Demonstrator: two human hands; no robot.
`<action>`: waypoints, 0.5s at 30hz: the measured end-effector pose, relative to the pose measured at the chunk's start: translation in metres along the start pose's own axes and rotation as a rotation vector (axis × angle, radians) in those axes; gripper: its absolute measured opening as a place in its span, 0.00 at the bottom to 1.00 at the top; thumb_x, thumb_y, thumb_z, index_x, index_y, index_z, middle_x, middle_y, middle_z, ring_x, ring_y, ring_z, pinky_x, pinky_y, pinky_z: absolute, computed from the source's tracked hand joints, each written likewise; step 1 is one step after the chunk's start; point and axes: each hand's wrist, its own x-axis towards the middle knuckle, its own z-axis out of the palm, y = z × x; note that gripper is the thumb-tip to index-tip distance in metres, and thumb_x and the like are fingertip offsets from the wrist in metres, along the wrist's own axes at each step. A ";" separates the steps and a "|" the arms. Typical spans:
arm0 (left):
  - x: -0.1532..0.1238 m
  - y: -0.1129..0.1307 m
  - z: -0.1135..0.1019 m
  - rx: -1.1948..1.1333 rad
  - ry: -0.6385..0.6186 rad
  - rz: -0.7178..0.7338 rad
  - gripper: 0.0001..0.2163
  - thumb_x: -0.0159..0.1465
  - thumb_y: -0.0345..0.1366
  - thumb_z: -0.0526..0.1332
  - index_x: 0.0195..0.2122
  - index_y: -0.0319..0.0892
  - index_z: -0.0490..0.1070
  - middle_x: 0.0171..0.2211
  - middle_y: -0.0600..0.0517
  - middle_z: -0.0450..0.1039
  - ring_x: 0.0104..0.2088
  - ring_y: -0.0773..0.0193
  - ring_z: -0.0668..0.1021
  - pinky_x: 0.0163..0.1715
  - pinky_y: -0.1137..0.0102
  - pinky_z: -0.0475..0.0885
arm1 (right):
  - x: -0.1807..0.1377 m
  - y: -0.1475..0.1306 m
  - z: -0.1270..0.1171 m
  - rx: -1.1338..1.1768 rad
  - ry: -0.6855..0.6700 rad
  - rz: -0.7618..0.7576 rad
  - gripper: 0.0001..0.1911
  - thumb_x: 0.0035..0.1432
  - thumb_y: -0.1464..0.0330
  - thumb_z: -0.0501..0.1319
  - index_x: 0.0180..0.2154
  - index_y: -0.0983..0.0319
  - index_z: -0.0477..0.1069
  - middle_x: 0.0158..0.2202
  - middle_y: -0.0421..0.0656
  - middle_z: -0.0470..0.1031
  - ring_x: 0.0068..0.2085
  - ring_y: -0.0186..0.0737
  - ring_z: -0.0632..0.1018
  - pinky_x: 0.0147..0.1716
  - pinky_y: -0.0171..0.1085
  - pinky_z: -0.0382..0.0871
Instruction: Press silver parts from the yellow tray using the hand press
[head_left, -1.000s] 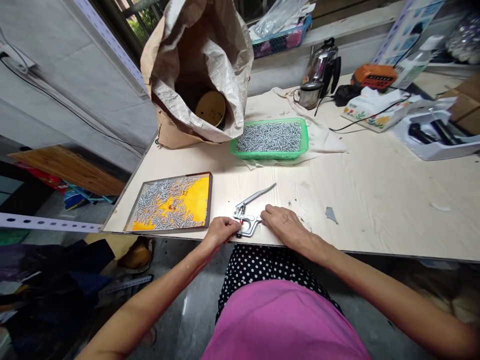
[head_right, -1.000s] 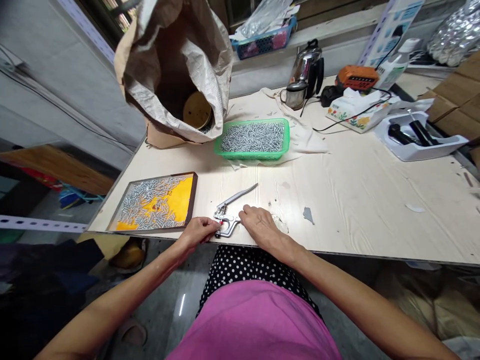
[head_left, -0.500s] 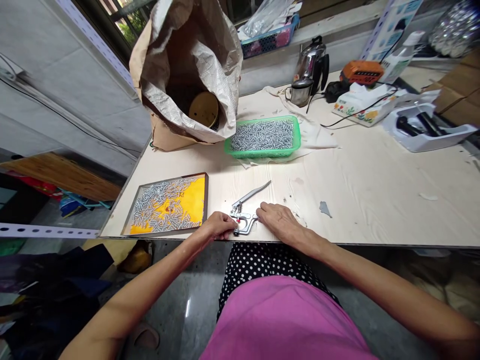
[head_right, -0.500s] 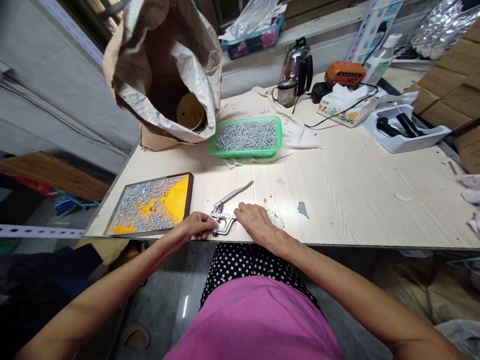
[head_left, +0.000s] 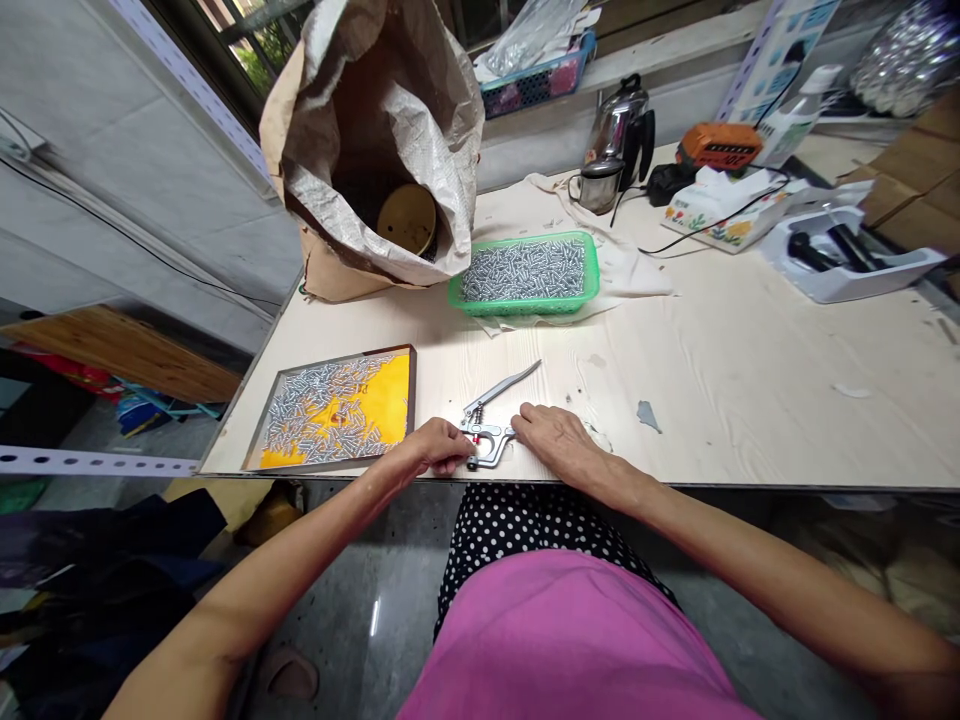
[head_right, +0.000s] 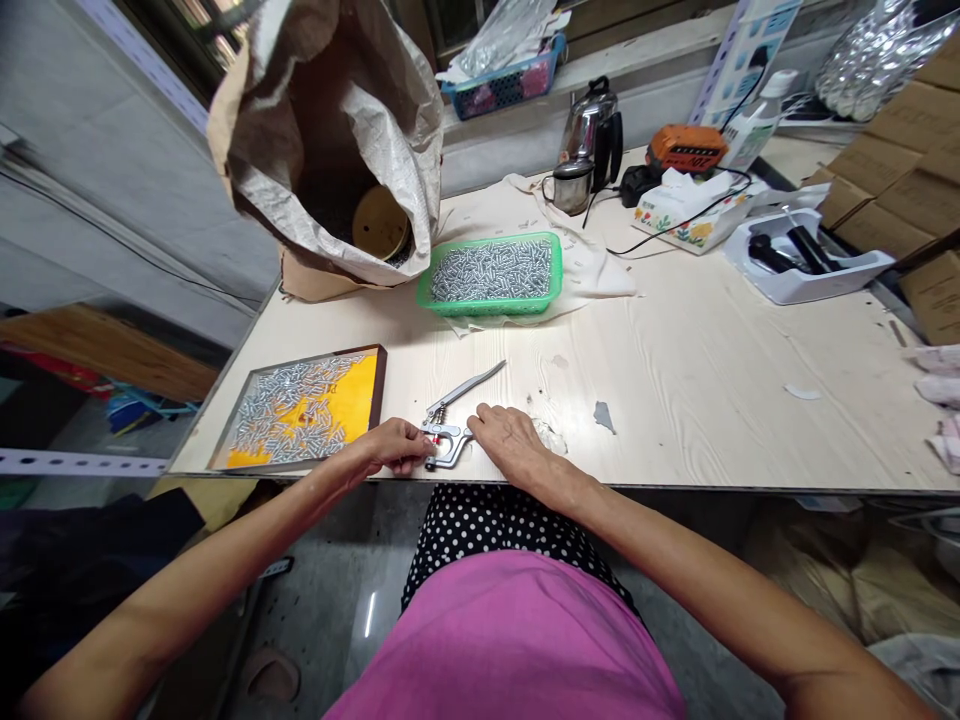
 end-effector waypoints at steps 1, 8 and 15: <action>-0.001 0.000 0.000 0.012 -0.006 0.001 0.14 0.55 0.38 0.65 0.16 0.40 0.65 0.10 0.57 0.63 0.13 0.73 0.64 0.16 0.75 0.55 | 0.000 0.001 -0.001 0.018 0.009 0.000 0.09 0.65 0.73 0.52 0.43 0.62 0.70 0.42 0.47 0.72 0.39 0.42 0.72 0.35 0.39 0.61; -0.005 0.001 0.001 0.039 -0.018 0.013 0.15 0.52 0.42 0.67 0.17 0.39 0.66 0.12 0.58 0.63 0.14 0.74 0.65 0.16 0.77 0.55 | 0.008 0.034 -0.006 0.043 0.092 -0.004 0.44 0.50 0.51 0.68 0.63 0.63 0.58 0.68 0.60 0.51 0.65 0.64 0.55 0.57 0.58 0.55; -0.006 0.000 0.003 0.019 -0.015 0.011 0.15 0.55 0.40 0.65 0.17 0.40 0.64 0.12 0.59 0.63 0.14 0.74 0.65 0.16 0.77 0.56 | 0.026 0.063 -0.002 0.065 0.000 -0.099 0.55 0.43 0.43 0.67 0.65 0.65 0.55 0.65 0.61 0.57 0.66 0.67 0.53 0.59 0.65 0.49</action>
